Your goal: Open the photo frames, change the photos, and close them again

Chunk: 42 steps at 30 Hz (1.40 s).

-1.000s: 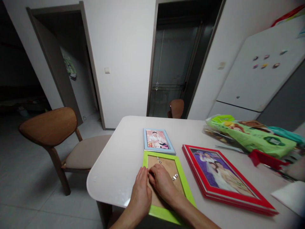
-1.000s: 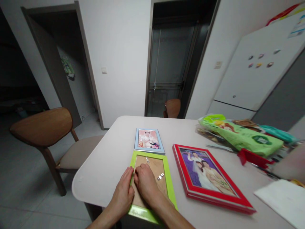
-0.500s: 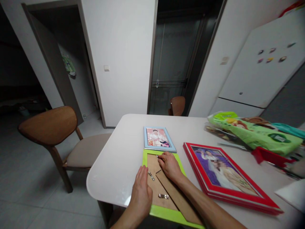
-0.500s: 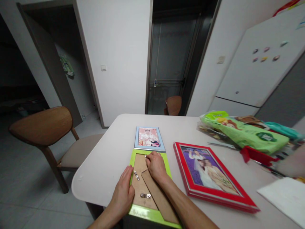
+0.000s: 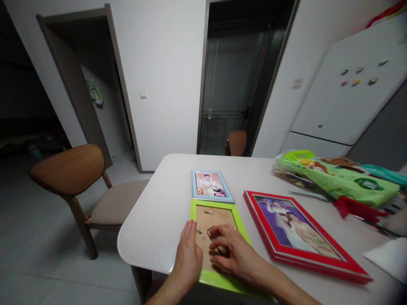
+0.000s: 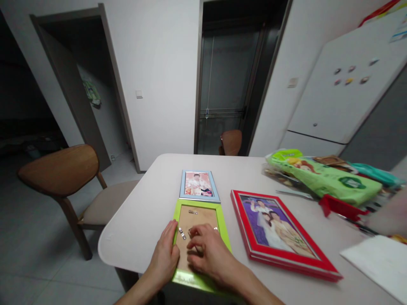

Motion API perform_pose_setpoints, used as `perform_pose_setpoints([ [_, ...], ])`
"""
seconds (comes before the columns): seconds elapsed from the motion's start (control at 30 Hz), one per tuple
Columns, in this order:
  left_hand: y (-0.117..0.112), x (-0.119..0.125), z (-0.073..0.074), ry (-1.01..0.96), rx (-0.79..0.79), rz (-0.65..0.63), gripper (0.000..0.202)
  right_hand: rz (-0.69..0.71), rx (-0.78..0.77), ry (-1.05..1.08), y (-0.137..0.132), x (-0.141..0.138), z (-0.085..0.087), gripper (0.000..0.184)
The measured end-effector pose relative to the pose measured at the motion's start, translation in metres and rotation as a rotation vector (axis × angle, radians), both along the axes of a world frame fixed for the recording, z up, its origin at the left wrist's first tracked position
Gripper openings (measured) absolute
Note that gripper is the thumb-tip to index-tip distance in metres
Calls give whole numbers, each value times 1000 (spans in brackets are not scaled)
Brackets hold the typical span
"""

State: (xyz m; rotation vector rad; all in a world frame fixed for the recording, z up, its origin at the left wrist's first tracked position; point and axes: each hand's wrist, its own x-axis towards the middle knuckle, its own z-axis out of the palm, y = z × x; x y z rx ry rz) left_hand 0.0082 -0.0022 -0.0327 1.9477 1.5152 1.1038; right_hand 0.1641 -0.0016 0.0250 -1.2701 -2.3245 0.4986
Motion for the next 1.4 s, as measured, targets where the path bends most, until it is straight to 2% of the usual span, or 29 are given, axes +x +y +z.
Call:
perform_pose_setpoints([
  [0.13,1,0,-1,-2,-2,-3,61,-2,2,-15,-21,3,-11,15],
  [0.3,0,1,0,-10,-8,2,59,-279,10,-21,-13,15,-19,49],
  [0.4,0,1,2,3,-26,1,58,-330,-38,-83,-8,15,-17,44],
  [0.6,1,1,11,-96,-129,20,52,-366,-8,-56,-1,13,-2,41],
  [0.73,4,1,30,-402,-173,48,34,-375,7,-65,-5,7,21,36],
  [0.87,11,-5,46,-620,-265,9,26,-270,15,38,-10,-5,32,35],
  [0.93,14,-15,50,-650,-315,-13,29,-269,33,88,-8,-1,27,33],
  [1.0,17,-32,49,-673,-352,-1,31,-347,64,65,-2,10,15,35],
  [1.1,20,-67,45,-654,-404,35,32,-480,81,-104,8,31,-4,40],
  [1.17,23,-89,40,-608,-438,52,30,-521,48,-204,12,40,-14,45],
  [1.3,35,-122,33,-472,-454,99,29,-562,-59,-264,17,43,-22,53],
  [1.4,42,-132,36,-354,-378,179,32,-591,-63,-195,21,42,-21,58],
])
